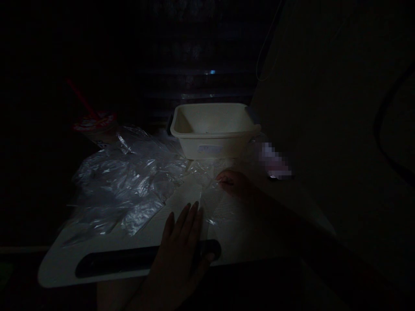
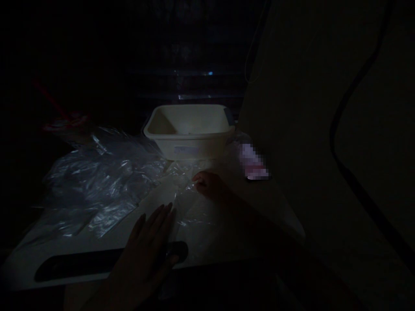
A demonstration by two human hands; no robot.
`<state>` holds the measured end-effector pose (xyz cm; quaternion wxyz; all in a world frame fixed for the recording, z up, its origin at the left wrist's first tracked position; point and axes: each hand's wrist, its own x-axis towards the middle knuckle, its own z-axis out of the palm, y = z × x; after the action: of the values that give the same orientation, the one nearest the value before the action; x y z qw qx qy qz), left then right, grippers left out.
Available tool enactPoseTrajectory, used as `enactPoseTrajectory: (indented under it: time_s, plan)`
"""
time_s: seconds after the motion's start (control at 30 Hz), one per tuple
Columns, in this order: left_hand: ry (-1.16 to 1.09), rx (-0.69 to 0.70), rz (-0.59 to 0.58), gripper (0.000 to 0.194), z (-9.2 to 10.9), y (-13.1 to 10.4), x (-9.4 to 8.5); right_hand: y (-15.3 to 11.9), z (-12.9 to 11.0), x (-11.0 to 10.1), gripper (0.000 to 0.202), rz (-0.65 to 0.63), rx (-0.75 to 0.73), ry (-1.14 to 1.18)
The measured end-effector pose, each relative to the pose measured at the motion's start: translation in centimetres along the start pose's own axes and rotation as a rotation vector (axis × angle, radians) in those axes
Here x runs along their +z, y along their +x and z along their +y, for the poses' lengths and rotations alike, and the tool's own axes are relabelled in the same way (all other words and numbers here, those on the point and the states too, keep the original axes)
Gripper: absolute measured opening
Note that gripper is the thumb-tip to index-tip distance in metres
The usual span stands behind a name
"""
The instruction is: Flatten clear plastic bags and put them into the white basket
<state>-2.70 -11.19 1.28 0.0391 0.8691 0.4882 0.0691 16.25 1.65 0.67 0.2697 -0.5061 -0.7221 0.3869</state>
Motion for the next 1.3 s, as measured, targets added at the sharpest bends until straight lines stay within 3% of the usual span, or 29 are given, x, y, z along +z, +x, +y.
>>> enactPoseTrajectory:
  time_s: [0.2, 0.3, 0.63, 1.03, 1.3]
  plan:
    - [0.01, 0.068, -0.1, 0.053, -0.4, -0.3, 0.0, 0.1, -0.2, 0.1, 0.017, 0.079, -0.064, -0.149]
    - [0.008, 0.026, -0.064, 0.052, -0.5, 0.0, 0.0, 0.1, -0.3, 0.0, 0.017, 0.105, -0.12, -0.237]
    - [0.084, -0.036, 0.002, 0.043, -1.6, 3.6, 0.3, 0.1, 0.0, 0.2, 0.018, 0.096, -0.08, -0.248]
    - [0.138, 0.033, 0.005, 0.045, -1.4, 3.6, -0.2, 0.0, 0.0, 0.2, 0.017, 0.107, -0.107, -0.283]
    - [0.087, 0.145, -0.083, 0.046, -1.8, 3.2, -0.6, 0.1, 0.2, 0.2, 0.017, 0.092, -0.11, -0.278]
